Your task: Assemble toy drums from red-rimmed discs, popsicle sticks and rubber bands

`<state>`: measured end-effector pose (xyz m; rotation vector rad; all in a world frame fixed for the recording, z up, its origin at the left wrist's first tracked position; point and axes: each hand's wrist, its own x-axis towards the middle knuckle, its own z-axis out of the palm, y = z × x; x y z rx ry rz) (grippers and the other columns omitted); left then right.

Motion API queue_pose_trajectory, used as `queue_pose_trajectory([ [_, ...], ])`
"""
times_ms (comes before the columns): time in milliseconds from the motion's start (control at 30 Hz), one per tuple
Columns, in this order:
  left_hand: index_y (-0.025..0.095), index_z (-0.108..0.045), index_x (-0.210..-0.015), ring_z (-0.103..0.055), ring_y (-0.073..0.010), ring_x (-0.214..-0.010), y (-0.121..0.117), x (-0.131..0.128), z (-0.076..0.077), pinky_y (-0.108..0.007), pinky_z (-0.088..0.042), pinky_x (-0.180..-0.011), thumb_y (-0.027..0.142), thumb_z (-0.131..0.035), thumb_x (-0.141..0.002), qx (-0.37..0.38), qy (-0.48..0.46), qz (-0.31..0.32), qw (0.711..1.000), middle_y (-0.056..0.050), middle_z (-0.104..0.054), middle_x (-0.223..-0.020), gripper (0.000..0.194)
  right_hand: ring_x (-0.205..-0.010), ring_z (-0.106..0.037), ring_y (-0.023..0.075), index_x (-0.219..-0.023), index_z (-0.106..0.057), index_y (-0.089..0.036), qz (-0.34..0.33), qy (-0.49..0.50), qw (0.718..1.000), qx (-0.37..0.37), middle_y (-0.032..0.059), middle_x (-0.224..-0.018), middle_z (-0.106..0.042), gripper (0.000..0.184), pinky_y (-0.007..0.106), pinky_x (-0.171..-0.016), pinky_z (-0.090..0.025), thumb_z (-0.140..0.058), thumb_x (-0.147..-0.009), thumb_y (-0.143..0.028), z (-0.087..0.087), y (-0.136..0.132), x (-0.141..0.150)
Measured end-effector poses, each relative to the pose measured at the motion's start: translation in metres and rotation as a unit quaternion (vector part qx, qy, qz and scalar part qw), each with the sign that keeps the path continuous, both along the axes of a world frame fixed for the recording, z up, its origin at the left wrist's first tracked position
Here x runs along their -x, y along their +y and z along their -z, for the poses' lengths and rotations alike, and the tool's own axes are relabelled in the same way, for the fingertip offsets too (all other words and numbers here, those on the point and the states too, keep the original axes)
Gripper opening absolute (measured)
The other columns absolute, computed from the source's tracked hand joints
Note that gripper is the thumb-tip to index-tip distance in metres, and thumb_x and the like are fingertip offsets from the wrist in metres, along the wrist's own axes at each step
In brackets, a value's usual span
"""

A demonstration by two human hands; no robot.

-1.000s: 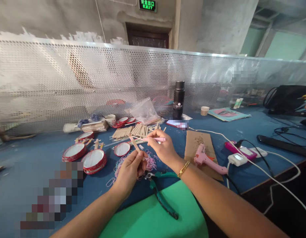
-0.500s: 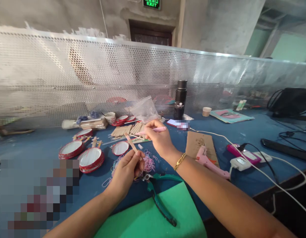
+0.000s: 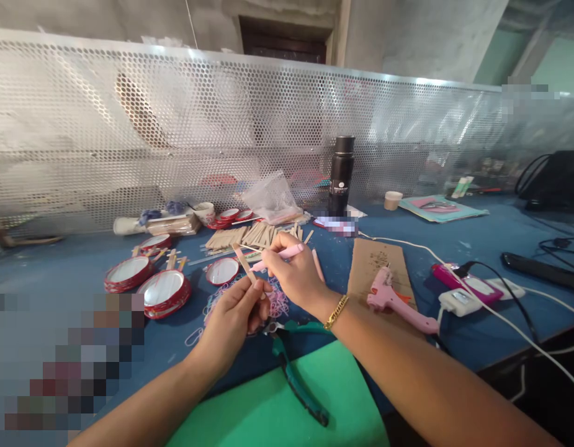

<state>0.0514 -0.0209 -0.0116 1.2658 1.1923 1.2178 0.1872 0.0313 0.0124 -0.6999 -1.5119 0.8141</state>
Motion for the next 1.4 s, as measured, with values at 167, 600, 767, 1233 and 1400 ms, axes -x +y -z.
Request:
queue_pose_trajectory([
  [167, 0.019, -0.060, -0.077, -0.039, -0.0072, -0.042, 0.0005, 0.0017, 0.0030, -0.021, -0.027, -0.043, 0.065, -0.072, -0.081, -0.007, 0.008, 0.014, 1.000, 0.004, -0.058, -0.053, 0.047, -0.059, -0.052, 0.0140, -0.065, -0.048, -0.025, 0.003, -0.007, 1.000, 0.005, -0.0052, -0.059, -0.055, 0.024, 0.028, -0.061, -0.042, -0.060, -0.086, -0.024, 0.0032, 0.0040, 0.0010],
  [600, 0.019, -0.062, -0.082, -0.039, -0.0069, -0.042, 0.0035, 0.0026, 0.0033, -0.020, -0.028, -0.043, 0.064, -0.072, -0.080, 0.005, -0.005, 0.011, 1.000, 0.005, -0.058, -0.055, 0.046, -0.059, -0.051, 0.0139, -0.064, -0.049, -0.024, 0.010, 0.004, 1.000, 0.005, -0.0050, -0.058, -0.055, 0.024, 0.028, -0.060, -0.041, -0.061, -0.084, -0.026, 0.0029, 0.0046, 0.0005],
  [767, 0.019, -0.062, -0.081, -0.040, -0.0068, -0.043, 0.0048, 0.0025, 0.0026, -0.020, -0.027, -0.043, 0.064, -0.073, -0.079, 0.002, -0.010, 0.000, 1.000, 0.005, -0.058, -0.055, 0.047, -0.058, -0.052, 0.0138, -0.063, -0.048, -0.025, 0.025, 0.015, 1.000, -0.003, -0.0050, -0.057, -0.055, 0.026, 0.028, -0.061, -0.043, -0.061, -0.085, -0.027, 0.0048, 0.0084, 0.0002],
  [1233, 0.019, -0.061, -0.080, -0.039, -0.0064, -0.043, 0.0041, 0.0024, 0.0005, -0.020, -0.027, -0.044, 0.066, -0.073, -0.077, -0.001, -0.005, 0.000, 1.000, 0.005, -0.058, -0.055, 0.048, -0.060, -0.054, 0.0146, -0.065, -0.050, -0.024, 0.011, -0.005, 1.000, -0.005, -0.0047, -0.060, -0.057, 0.024, 0.028, -0.062, -0.042, -0.061, -0.086, -0.030, 0.0057, 0.0058, 0.0012],
  [1400, 0.018, -0.063, -0.082, -0.038, -0.0064, -0.043, 0.0032, 0.0017, 0.0006, -0.020, -0.027, -0.044, 0.066, -0.073, -0.078, 0.003, -0.008, -0.003, 1.000, 0.005, -0.058, -0.055, 0.049, -0.060, -0.054, 0.0144, -0.064, -0.049, -0.024, 0.029, 0.002, 1.000, -0.003, -0.0049, -0.059, -0.057, 0.025, 0.028, -0.062, -0.043, -0.061, -0.086, -0.029, 0.0051, 0.0062, 0.0000],
])
